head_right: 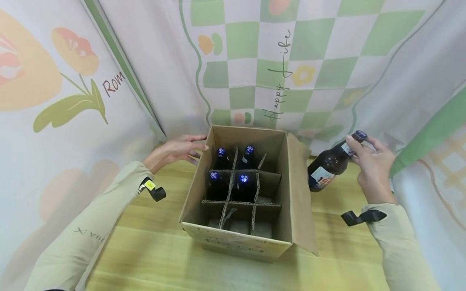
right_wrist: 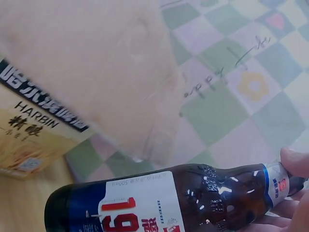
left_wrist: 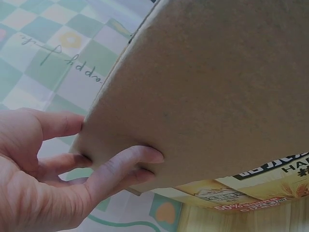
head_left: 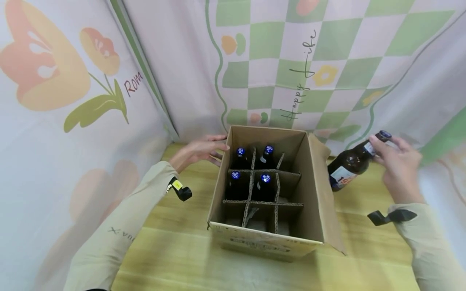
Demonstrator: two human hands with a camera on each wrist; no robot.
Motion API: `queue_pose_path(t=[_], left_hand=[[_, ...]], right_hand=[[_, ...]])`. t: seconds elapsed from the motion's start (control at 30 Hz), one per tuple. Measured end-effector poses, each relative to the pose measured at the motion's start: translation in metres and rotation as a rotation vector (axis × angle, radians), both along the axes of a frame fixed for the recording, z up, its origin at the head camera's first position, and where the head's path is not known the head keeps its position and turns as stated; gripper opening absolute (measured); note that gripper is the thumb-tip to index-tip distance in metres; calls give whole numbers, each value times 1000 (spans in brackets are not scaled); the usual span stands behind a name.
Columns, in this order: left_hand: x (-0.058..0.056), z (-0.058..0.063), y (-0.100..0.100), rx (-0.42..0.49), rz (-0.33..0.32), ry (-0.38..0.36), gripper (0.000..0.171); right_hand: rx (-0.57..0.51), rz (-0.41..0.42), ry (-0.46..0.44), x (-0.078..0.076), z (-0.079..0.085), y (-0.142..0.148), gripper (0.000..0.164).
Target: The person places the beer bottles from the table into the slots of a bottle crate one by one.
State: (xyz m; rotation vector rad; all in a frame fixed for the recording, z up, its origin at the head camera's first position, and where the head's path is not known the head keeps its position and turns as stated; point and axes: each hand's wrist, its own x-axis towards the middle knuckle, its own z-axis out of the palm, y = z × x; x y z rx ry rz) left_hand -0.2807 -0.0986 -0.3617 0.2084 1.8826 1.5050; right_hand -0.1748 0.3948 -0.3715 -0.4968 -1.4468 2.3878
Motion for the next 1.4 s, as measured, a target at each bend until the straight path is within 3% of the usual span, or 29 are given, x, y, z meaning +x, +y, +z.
queue_pose_path(t=[0.2,0.5,0.67,0.87,1.17,1.4], left_hand=[[2,-3,1,16,10,13,77],[3,-8,-1,34,15,-4,78],[3,-9,1,36,20,-7,78],[1,-8,2,36,16,0,77],[1,-7,2,37,3,0,77],[4,-8,4,41,-6,2,77]], right_hand=[[8,-14,145,5,19,-9,35],[224,-32,162,9,43,-32,45],[332,-52,250,7,59,-47,47],[342,-75,362,6,85,-60,43],[358,40,458,15,117,-96,40],[432,83,520,28,128,-119,41]])
